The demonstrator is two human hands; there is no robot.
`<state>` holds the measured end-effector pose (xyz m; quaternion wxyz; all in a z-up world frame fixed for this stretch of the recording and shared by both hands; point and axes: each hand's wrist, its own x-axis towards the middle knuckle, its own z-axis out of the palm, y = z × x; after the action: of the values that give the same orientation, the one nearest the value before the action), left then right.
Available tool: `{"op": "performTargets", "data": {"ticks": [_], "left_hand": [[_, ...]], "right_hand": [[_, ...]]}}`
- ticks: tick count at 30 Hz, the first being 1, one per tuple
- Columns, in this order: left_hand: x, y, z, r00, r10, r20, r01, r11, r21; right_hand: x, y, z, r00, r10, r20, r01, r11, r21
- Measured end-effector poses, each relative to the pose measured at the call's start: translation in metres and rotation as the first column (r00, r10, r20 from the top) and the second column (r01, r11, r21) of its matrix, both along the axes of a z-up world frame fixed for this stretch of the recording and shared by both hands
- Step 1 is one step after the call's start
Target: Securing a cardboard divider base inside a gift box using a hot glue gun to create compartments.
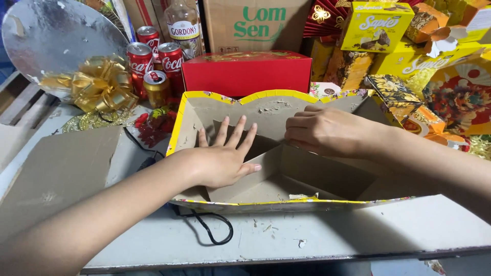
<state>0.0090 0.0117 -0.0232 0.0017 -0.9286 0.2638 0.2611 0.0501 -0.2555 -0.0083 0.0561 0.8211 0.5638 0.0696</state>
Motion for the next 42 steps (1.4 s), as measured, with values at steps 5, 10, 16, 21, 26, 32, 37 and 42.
{"op": "performTargets", "data": {"ticks": [5,10,16,21,26,32,37,42], "left_hand": [[0.001,0.000,-0.001,1.000,-0.018,0.001,0.018,1.000,-0.006],[0.000,0.000,0.000,1.000,-0.022,0.001,0.022,1.000,-0.023],[-0.002,0.001,0.002,1.000,-0.030,0.000,0.030,0.999,-0.025],[-0.006,-0.002,0.009,1.000,-0.026,0.004,0.026,1.000,-0.010],[-0.014,-0.007,0.025,0.988,0.131,-0.077,-0.127,0.990,0.054],[-0.013,-0.009,0.027,0.990,0.116,-0.079,-0.109,0.990,0.089],[-0.010,-0.010,0.020,0.991,0.119,-0.060,-0.113,0.988,0.105],[-0.011,-0.008,0.022,0.990,0.125,-0.067,-0.117,0.987,0.112]], "right_hand": [[0.014,-0.002,-0.013,0.973,0.156,0.173,-0.136,0.983,-0.120],[0.016,-0.001,-0.022,0.831,0.358,0.427,-0.268,0.929,-0.256],[0.029,-0.018,-0.039,0.850,0.306,0.429,-0.269,0.952,-0.147],[0.026,-0.059,-0.001,0.991,-0.130,-0.045,0.136,0.973,0.188],[-0.035,-0.092,0.058,0.815,-0.453,-0.362,0.561,0.776,0.290],[-0.095,-0.165,0.082,0.438,-0.457,-0.774,0.543,0.821,-0.177],[-0.088,-0.106,0.096,0.460,-0.759,-0.460,0.797,0.582,-0.164],[-0.026,-0.034,0.064,0.798,-0.472,-0.374,0.560,0.810,0.172]]}}
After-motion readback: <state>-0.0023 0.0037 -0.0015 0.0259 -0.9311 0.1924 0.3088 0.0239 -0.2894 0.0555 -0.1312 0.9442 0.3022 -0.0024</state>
